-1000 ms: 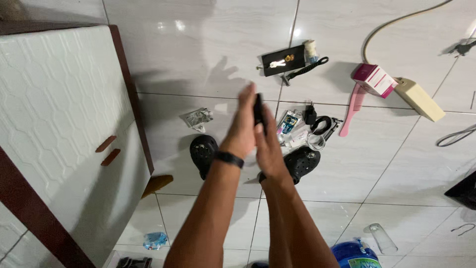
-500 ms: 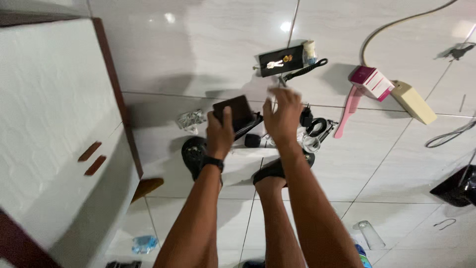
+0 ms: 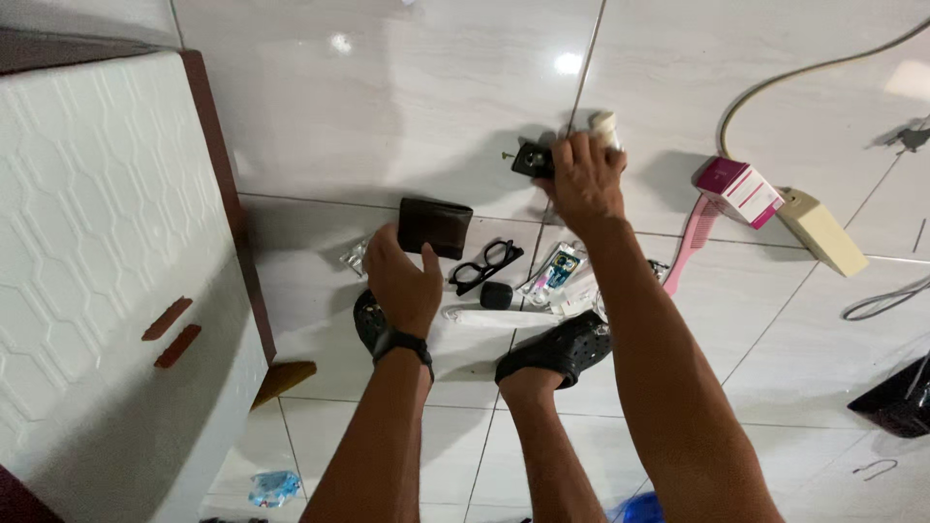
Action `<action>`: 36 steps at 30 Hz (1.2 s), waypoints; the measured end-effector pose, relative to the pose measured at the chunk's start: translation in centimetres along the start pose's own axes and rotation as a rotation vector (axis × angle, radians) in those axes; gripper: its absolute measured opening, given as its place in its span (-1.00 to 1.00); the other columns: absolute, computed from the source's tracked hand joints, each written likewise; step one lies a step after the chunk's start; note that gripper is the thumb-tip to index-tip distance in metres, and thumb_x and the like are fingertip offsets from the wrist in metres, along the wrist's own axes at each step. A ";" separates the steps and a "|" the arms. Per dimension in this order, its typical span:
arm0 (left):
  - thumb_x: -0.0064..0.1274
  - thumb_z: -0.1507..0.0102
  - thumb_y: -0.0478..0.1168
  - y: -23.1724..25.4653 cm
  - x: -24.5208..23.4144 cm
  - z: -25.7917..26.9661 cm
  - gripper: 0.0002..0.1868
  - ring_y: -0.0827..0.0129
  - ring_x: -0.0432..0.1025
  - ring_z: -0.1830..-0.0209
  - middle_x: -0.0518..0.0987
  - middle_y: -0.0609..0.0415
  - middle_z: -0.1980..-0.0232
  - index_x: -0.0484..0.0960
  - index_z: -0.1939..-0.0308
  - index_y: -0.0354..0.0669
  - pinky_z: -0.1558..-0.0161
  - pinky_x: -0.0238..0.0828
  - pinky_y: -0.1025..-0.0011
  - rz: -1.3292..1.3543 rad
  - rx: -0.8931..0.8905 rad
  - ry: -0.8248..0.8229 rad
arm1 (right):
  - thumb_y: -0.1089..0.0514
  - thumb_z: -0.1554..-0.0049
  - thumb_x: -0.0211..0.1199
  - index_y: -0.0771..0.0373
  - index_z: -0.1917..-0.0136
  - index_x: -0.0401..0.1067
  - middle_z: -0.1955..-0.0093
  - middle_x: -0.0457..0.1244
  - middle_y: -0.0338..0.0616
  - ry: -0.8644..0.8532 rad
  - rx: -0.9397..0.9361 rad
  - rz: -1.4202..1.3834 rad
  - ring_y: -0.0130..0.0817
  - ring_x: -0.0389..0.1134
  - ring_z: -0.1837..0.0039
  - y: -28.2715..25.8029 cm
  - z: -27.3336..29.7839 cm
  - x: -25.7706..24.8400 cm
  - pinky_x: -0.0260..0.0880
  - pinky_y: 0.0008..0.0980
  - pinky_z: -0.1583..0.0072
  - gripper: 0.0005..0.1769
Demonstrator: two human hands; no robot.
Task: The person sweeps the top of a brown cabinet with a broom and then places a spray can, a white bottle, a black card holder, a black hat, and eyeglasses onto the cleaned surface.
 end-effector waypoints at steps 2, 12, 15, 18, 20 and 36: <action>0.14 -0.25 -0.18 3.0 -0.8 0.7 -0.50 -0.14 0.32 -0.32 0.48 -0.26 -0.27 0.43 -0.23 -0.30 -0.34 0.21 -0.02 -0.031 0.183 0.126 | -0.15 -0.16 0.36 0.24 -0.31 0.23 -0.18 0.19 0.01 0.035 -0.016 -0.057 -0.06 0.23 -0.22 0.3 1.0 1.3 0.12 0.10 -0.19 -0.36; 0.06 -0.36 -0.03 8.4 5.5 2.0 -0.53 0.16 0.47 0.00 0.57 -0.11 -0.10 0.44 -0.20 -0.30 0.01 0.47 0.22 0.505 -0.013 -0.275 | 0.14 -0.41 0.14 0.31 -0.33 0.34 0.02 0.23 0.10 0.330 -0.291 -0.358 -0.19 0.27 0.03 -3.7 8.8 1.2 0.29 -0.27 0.07 -0.71; 0.05 -0.35 -0.04 10.7 4.7 3.7 -0.58 0.30 0.51 0.21 0.62 -0.06 0.12 0.50 -0.17 -0.24 0.19 0.47 0.34 0.734 -0.047 -0.446 | 0.05 -0.43 0.01 0.39 -0.30 0.31 -0.01 0.31 -0.11 -0.142 0.291 -1.539 -0.43 0.27 -0.03 -3.7 12.3 1.8 0.37 -0.44 -0.04 -0.64; 0.05 -0.40 -0.09 13.2 0.7 5.8 -0.70 0.34 0.55 0.29 0.61 -0.02 0.19 0.58 0.01 -0.28 0.27 0.48 0.35 0.625 0.122 -0.408 | 0.11 -0.47 0.01 0.43 -0.36 0.28 -0.11 0.29 -0.04 -0.033 0.206 -1.532 -0.41 0.25 -0.14 -4.8 14.1 -3.8 0.34 -0.37 -0.19 -0.65; 0.04 -0.44 -0.09 14.9 -2.1 7.0 -0.72 0.36 0.50 0.26 0.58 -0.03 0.21 0.57 0.04 -0.30 0.25 0.45 0.34 0.514 0.236 -0.340 | 0.13 -0.44 0.01 0.43 -0.46 0.14 -0.19 0.27 -0.01 0.071 0.155 -1.463 -0.36 0.25 -0.21 -5.4 15.0 -7.2 0.31 -0.32 -0.24 -0.58; 0.10 -0.40 -0.11 23.2 -17.5 16.2 -0.73 0.52 0.34 0.44 0.55 0.06 0.31 0.64 0.05 -0.31 0.44 0.28 0.48 0.701 -0.062 -0.401 | 0.12 -0.41 -0.10 0.25 -0.11 0.34 0.02 0.22 -0.20 0.235 0.390 -2.194 -0.47 0.22 0.00 -6.9 23.5 -22.0 0.26 -0.46 -0.06 -0.77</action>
Point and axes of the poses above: each hand's wrist, its own z-axis away from the middle knuckle, its own x-axis out of the palm, y = z × x, the point moved 8 cm from there along -z, towards the middle knuckle
